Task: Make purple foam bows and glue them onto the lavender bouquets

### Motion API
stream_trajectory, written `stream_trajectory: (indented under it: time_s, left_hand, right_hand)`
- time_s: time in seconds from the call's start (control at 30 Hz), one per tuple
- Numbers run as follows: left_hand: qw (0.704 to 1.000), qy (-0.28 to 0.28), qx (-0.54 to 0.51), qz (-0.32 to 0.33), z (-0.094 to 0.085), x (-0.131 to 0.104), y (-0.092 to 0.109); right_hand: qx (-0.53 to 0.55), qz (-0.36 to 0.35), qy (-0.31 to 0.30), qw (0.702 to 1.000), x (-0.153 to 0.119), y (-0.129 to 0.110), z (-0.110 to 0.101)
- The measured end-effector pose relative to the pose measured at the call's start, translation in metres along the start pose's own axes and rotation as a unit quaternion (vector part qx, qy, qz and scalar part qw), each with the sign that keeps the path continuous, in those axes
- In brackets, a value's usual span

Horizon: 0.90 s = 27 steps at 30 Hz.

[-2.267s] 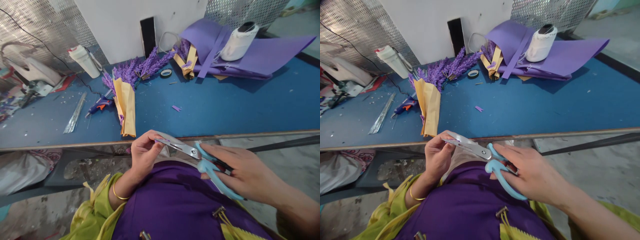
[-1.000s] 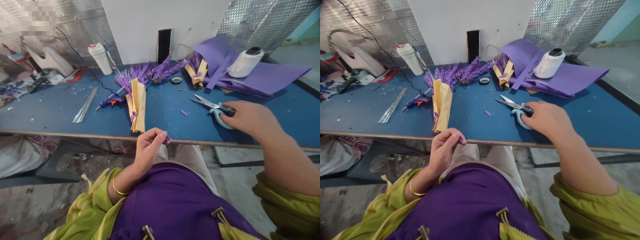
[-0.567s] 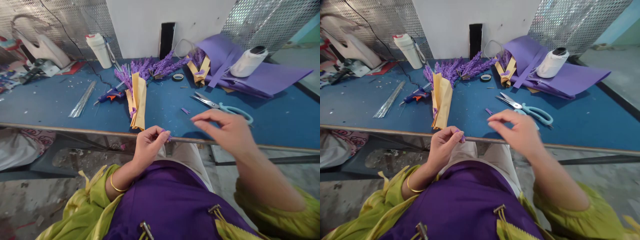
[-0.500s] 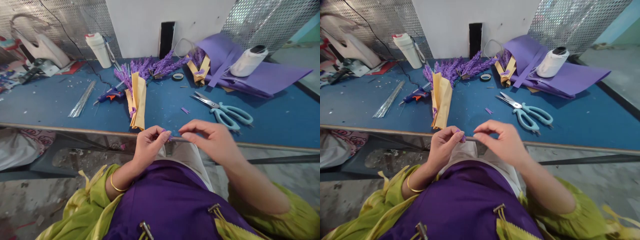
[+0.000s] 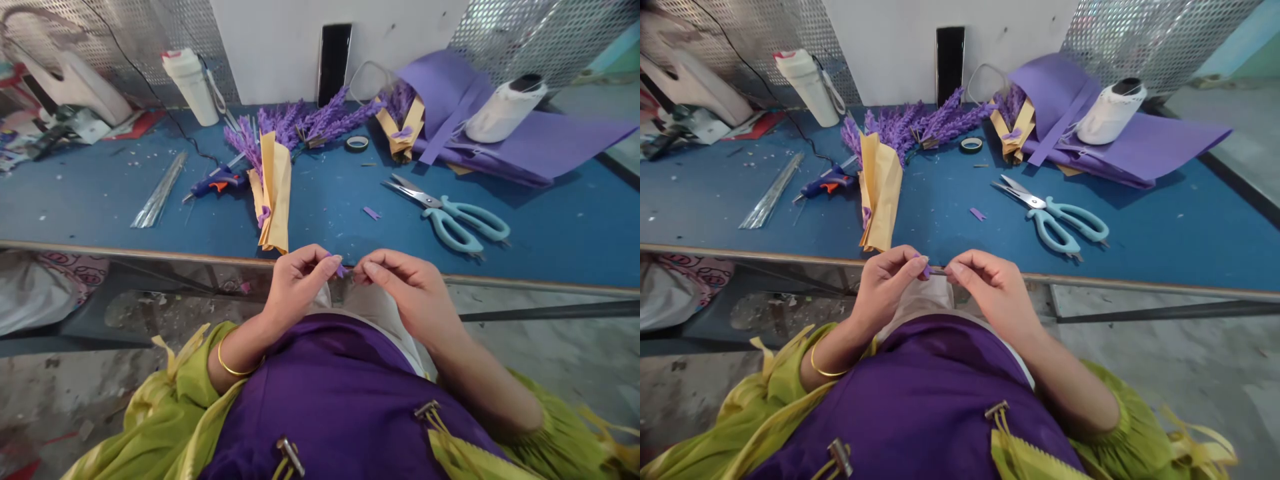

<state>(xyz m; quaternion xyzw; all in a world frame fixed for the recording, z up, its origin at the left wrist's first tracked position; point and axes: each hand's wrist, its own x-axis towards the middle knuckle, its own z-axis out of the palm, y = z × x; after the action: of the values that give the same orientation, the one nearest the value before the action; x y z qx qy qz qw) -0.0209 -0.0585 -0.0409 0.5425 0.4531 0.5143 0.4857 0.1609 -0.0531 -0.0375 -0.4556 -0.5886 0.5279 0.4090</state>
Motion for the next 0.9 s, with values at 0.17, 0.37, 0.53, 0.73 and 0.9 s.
stream_trajectory:
  time_s: [0.17, 0.37, 0.53, 0.73, 0.9]
  left_hand:
    - [1.0, -0.023, 0.005, -0.006, 0.002, 0.0, -0.002]
    - [0.995, -0.004, -0.098, -0.029, 0.0, -0.003, -0.014]
    - [0.994, 0.021, -0.101, -0.029, 0.002, -0.003, -0.013]
    - [0.997, 0.031, -0.059, -0.036, 0.005, -0.004, -0.005]
    - [0.999, 0.018, -0.03, -0.024, 0.005, -0.004, -0.007]
  right_hand:
    - [0.025, 0.018, -0.015, 0.999, 0.002, -0.002, 0.009]
    - [0.09, 0.021, 0.034, 0.995, 0.001, 0.008, 0.014]
    - [0.046, 0.016, 0.046, 0.998, -0.004, 0.009, 0.016]
    - [-0.05, -0.011, 0.021, 0.998, -0.007, 0.004, 0.016]
    - [-0.058, -0.026, 0.045, 0.997, -0.004, 0.005, 0.018]
